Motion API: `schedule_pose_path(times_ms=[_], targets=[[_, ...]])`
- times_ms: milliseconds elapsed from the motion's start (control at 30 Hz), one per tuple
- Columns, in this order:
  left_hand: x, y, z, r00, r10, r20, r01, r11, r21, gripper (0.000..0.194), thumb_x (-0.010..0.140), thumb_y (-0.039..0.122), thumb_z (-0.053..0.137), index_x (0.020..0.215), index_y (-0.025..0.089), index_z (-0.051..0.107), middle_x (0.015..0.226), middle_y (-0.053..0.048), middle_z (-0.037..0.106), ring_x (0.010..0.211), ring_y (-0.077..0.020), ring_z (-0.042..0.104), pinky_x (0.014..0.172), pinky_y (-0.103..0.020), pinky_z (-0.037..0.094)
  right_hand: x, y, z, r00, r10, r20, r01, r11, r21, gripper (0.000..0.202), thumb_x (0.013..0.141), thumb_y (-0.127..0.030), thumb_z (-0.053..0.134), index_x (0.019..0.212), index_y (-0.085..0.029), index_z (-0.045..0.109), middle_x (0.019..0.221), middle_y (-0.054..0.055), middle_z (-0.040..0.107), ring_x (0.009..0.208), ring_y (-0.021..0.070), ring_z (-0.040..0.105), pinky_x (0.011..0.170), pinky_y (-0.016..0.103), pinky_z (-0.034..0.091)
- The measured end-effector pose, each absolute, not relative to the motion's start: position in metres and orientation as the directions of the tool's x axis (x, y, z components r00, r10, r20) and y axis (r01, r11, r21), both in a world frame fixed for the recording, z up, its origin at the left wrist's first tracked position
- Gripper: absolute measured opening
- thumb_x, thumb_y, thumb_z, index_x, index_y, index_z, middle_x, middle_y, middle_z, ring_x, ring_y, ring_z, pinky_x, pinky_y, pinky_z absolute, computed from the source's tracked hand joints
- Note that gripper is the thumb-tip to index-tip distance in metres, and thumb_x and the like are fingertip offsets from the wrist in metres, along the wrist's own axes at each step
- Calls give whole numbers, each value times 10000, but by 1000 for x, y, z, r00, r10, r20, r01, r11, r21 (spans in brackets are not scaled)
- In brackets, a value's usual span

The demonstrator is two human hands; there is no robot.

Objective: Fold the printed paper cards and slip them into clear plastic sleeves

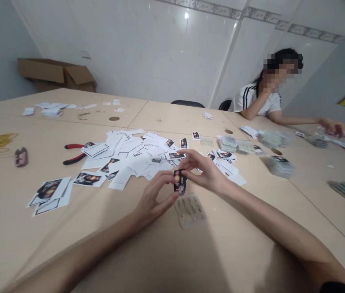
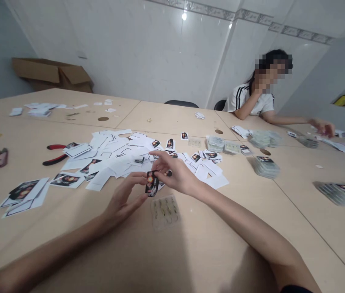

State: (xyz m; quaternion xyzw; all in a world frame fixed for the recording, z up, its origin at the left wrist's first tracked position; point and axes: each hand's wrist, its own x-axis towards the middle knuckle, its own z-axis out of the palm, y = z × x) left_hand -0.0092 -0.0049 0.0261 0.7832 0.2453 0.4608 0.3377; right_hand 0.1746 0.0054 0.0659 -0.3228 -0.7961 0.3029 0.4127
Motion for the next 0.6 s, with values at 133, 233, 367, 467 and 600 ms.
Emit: schedule_pose_path(times_ms=[133,233,367,467,600], targets=[[-3,-8,25,383,796,468,51,-524,850,76,725,164,553,796,189,541,871,-47,528,826,-167,495,753,-297,405,171,0,65,-539,685,490,329,707,-626,495,774,-70,414,1225,-246,309,862,23,561,765,127,553,722,315,477],[-2,-5,21,365,814,452,28,-494,869,134,706,153,575,834,189,560,847,-38,532,739,-144,507,700,-280,420,171,1,62,-573,663,482,385,737,-556,502,788,-59,377,1236,-268,289,865,20,563,778,131,550,726,319,479],[-2,-5,17,343,829,443,10,-474,880,229,677,149,607,898,204,586,813,-26,556,659,-125,507,689,-281,429,172,6,59,-572,642,512,449,766,-460,494,781,-50,372,1220,-265,301,1154,78,433,917,156,524,766,339,476],[-2,-6,16,323,841,434,31,-467,883,291,681,157,606,964,221,584,787,-19,559,670,-126,514,743,-301,431,176,8,62,-565,627,536,482,778,-402,442,786,-127,434,1200,-232,318,1277,108,287,1052,201,450,777,352,476],[-4,-3,14,266,871,414,29,-436,899,339,693,171,599,1022,236,552,843,-12,551,651,-101,521,747,-288,444,180,6,69,-647,582,493,487,813,-320,473,721,-319,568,1138,-213,371,1279,124,282,1119,239,387,818,378,451]])
